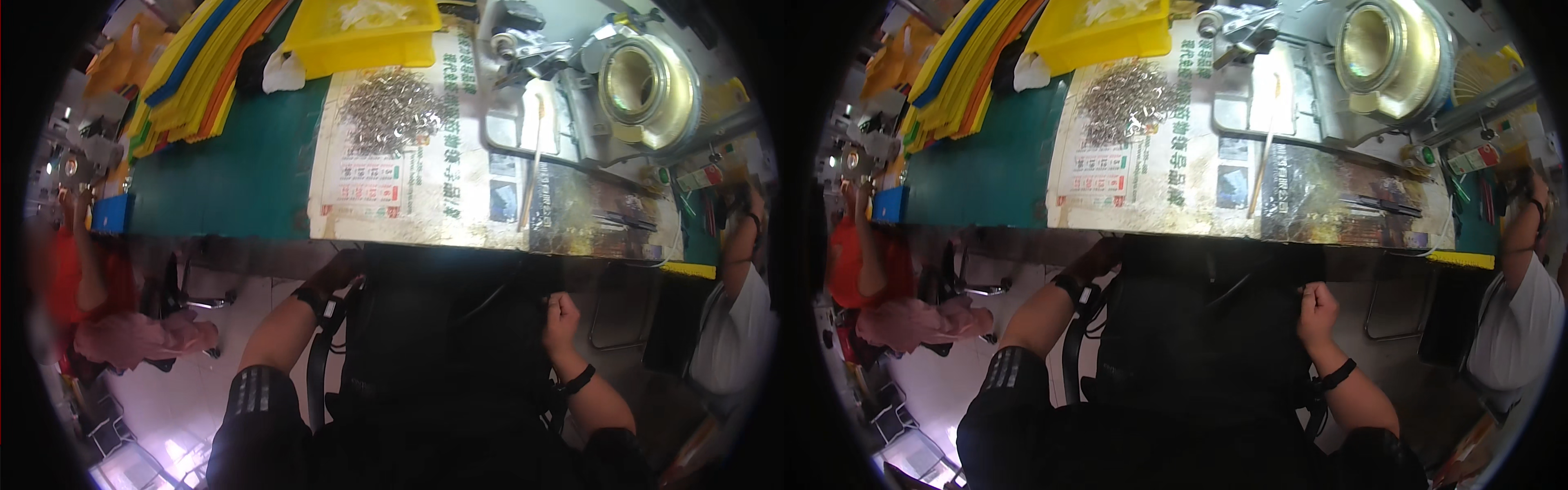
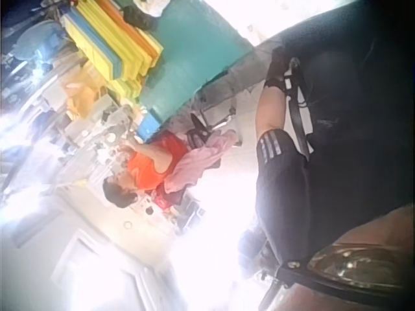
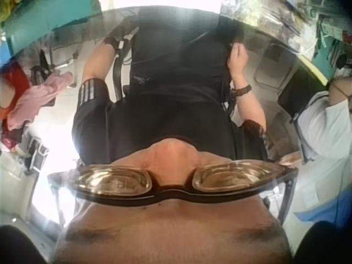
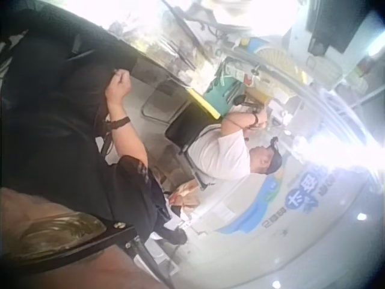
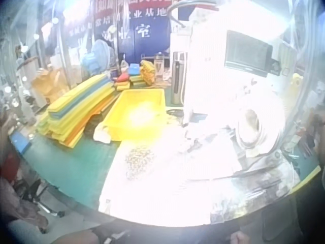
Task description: Assembling small metal components using a machine and glue at a workbench.
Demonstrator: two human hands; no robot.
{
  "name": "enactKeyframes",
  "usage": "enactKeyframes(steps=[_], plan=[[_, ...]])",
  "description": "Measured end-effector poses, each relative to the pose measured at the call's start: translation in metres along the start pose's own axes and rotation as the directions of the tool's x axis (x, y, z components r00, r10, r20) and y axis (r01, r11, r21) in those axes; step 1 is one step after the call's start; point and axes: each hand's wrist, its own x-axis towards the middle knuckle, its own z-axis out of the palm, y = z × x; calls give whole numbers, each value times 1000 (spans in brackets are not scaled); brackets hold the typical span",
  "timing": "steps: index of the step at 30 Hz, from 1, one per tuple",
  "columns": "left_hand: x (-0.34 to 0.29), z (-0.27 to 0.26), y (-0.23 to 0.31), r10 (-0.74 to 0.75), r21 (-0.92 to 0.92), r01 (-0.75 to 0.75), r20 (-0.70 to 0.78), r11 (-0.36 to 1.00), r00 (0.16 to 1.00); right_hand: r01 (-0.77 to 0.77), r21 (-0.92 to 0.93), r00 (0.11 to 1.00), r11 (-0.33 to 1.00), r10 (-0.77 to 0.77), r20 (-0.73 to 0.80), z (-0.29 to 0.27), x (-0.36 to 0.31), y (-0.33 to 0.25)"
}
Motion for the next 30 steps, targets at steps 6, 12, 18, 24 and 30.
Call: enactKeyframes(steps=[6,12,18,24,30], plan=[[1,5,41,-369,-709,331,107,623,923,10,-37,1000,999,-10,-3,-3,-2,2],[-7,-32,88,-438,-679,371,80,634,895,25,20,1000,999,-25,1,-10,-4,0],[-84,-44,140,-412,-456,286,-205,843,888,-361,152,900,920,300,317,-67,-11,-9],[-170,-42,235,-516,-288,455,-192,843,835,-247,-90,924,965,263,278,-114,-67,17],[-182,26,222,-503,-239,453,-561,859,658,-234,-309,930,922,305,205,-100,-104,40]])
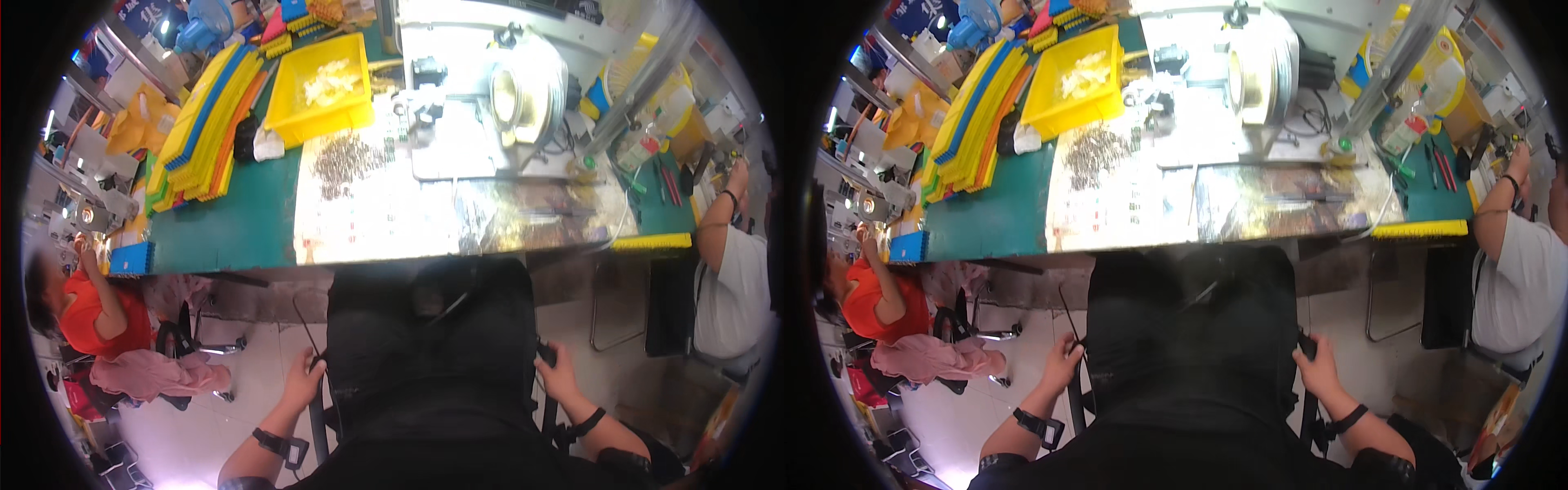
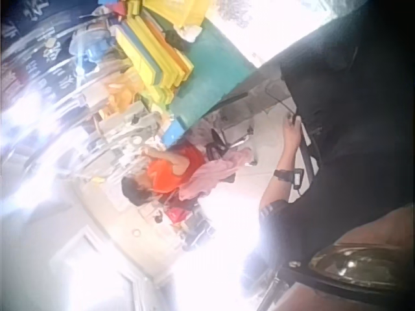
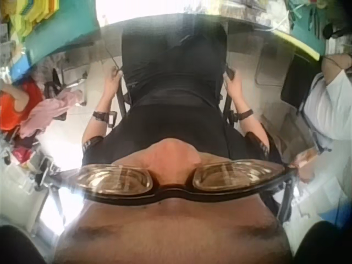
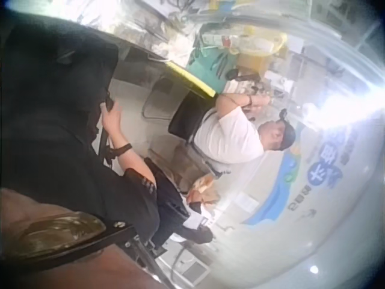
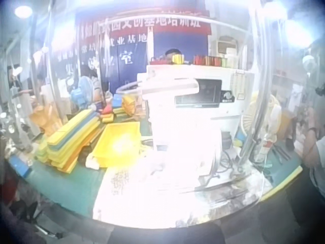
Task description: Assembling small metal components using a machine and glue at a workbench.
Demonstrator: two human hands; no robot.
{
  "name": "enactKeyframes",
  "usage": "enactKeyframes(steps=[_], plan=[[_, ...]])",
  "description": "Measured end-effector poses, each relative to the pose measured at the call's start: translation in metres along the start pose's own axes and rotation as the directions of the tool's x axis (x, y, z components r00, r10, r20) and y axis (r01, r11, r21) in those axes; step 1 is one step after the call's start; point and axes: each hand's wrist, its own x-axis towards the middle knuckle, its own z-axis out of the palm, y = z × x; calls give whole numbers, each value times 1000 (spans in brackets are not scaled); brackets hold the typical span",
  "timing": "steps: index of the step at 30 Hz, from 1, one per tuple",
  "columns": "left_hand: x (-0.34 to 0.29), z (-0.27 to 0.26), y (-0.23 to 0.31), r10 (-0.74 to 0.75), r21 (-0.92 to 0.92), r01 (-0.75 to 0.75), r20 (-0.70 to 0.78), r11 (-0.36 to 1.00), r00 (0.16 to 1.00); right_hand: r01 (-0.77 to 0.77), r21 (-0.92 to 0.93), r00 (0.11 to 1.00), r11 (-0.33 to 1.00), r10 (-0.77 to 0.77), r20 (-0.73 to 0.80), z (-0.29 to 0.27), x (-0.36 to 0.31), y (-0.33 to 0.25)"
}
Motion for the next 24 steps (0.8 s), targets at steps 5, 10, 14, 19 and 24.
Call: enactKeyframes(steps=[5,10,14,19,24], plan=[[3,-3,58,-447,199,415,153,888,882,-213,177,976,961,201,84,12,-12,31],[-11,-9,25,-402,131,386,129,913,907,-244,178,965,953,221,138,-13,0,-33],[-7,-14,46,-379,143,362,122,921,917,-102,130,992,986,91,90,12,-2,39],[20,0,51,-359,151,344,89,927,929,-102,-47,990,994,107,98,-20,73,12],[105,14,57,-301,97,290,141,952,943,-421,387,902,820,334,275,-4,109,-1]])
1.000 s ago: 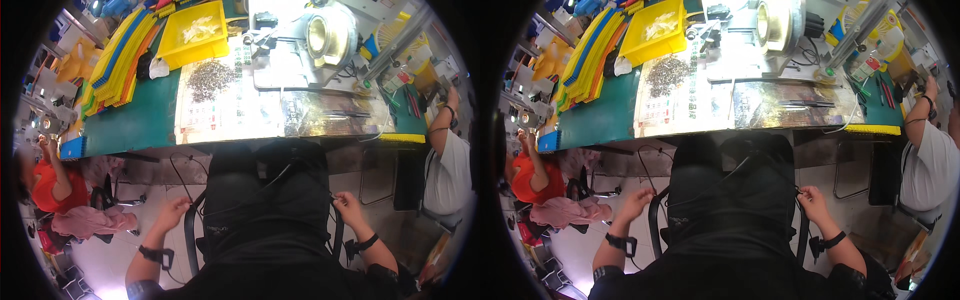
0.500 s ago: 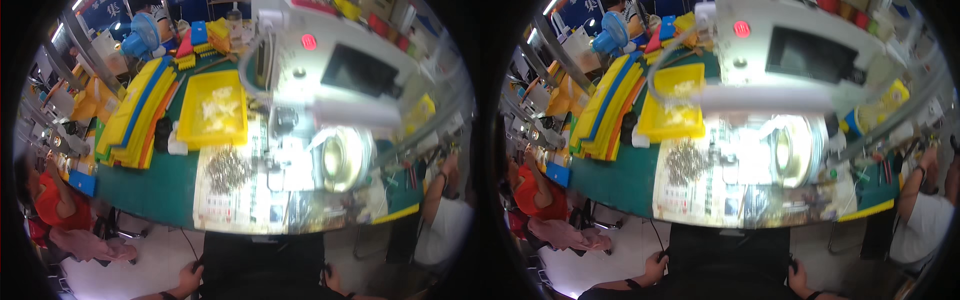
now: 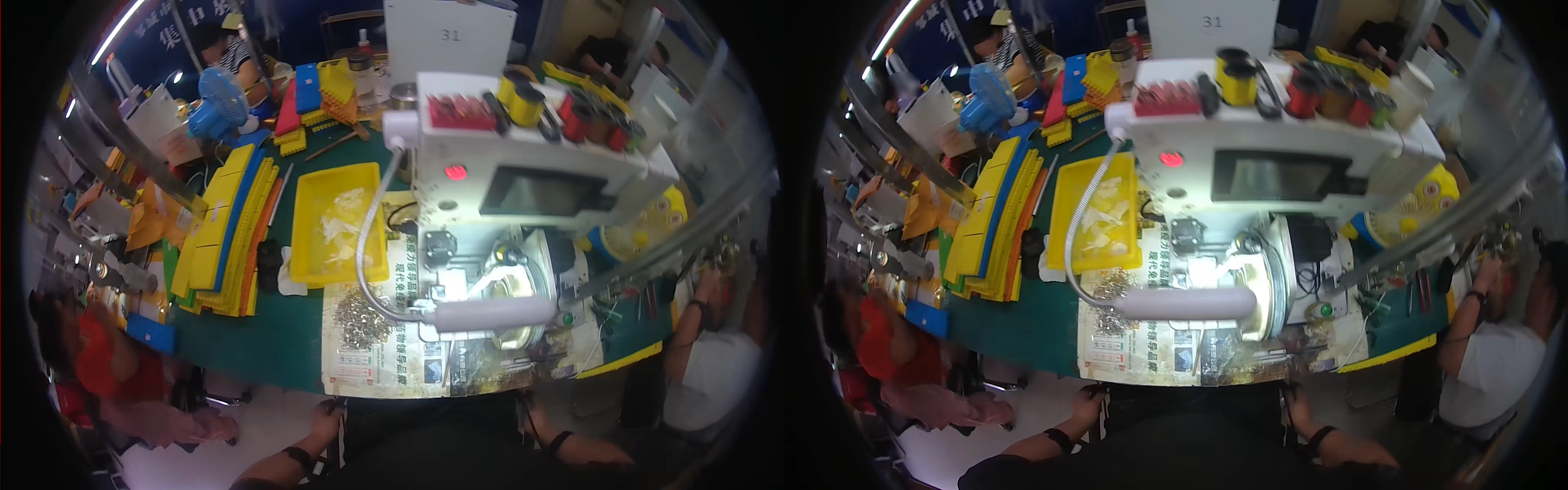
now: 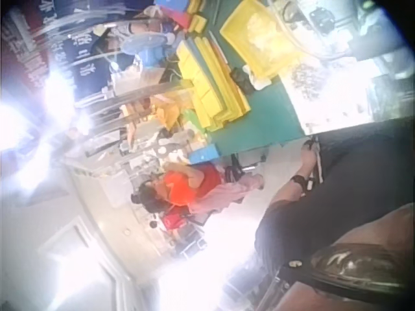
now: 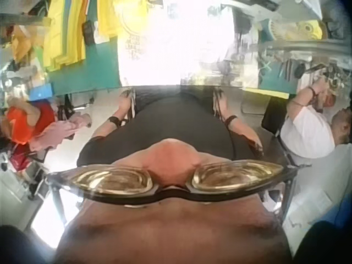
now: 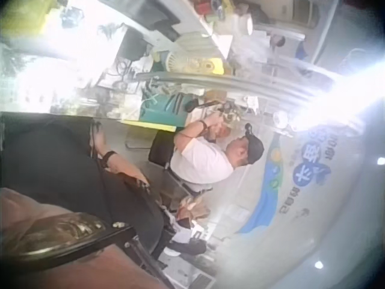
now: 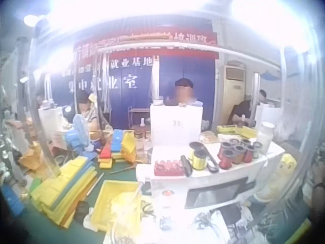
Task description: Assembling small metal components using a machine and glue at a workbench.
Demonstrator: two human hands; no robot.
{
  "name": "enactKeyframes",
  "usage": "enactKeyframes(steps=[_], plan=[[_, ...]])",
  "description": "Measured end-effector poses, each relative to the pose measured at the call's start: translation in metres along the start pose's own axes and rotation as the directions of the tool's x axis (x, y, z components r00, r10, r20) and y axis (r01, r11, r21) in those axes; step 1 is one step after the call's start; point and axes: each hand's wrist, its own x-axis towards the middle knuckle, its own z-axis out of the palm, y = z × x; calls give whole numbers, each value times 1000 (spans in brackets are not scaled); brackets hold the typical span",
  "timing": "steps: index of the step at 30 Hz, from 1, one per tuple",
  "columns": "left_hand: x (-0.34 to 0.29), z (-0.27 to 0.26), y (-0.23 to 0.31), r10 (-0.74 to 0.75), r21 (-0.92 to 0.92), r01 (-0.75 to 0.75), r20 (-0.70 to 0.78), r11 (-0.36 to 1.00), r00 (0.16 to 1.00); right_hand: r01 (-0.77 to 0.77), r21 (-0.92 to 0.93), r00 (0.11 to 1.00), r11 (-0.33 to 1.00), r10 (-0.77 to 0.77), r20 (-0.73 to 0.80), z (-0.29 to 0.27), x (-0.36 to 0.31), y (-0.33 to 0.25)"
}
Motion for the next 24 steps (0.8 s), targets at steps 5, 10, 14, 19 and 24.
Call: enactKeyframes(steps=[5,10,14,19,24], plan=[[-4,7,-16,57,-18,-57,16,998,998,282,-359,918,890,-359,-170,4,-9,-21],[-13,4,-15,108,-34,-109,-23,994,994,305,-301,922,903,-360,-143,-2,4,-11],[-6,4,-19,173,-135,-172,-9,976,985,207,-347,945,915,-279,-172,2,-18,-45],[2,-4,-27,75,-197,-68,32,978,997,246,-381,936,891,-320,-144,-3,-11,-29],[-33,-61,26,395,415,-346,-36,842,918,467,-725,620,506,-772,-139,-19,-58,-64]])
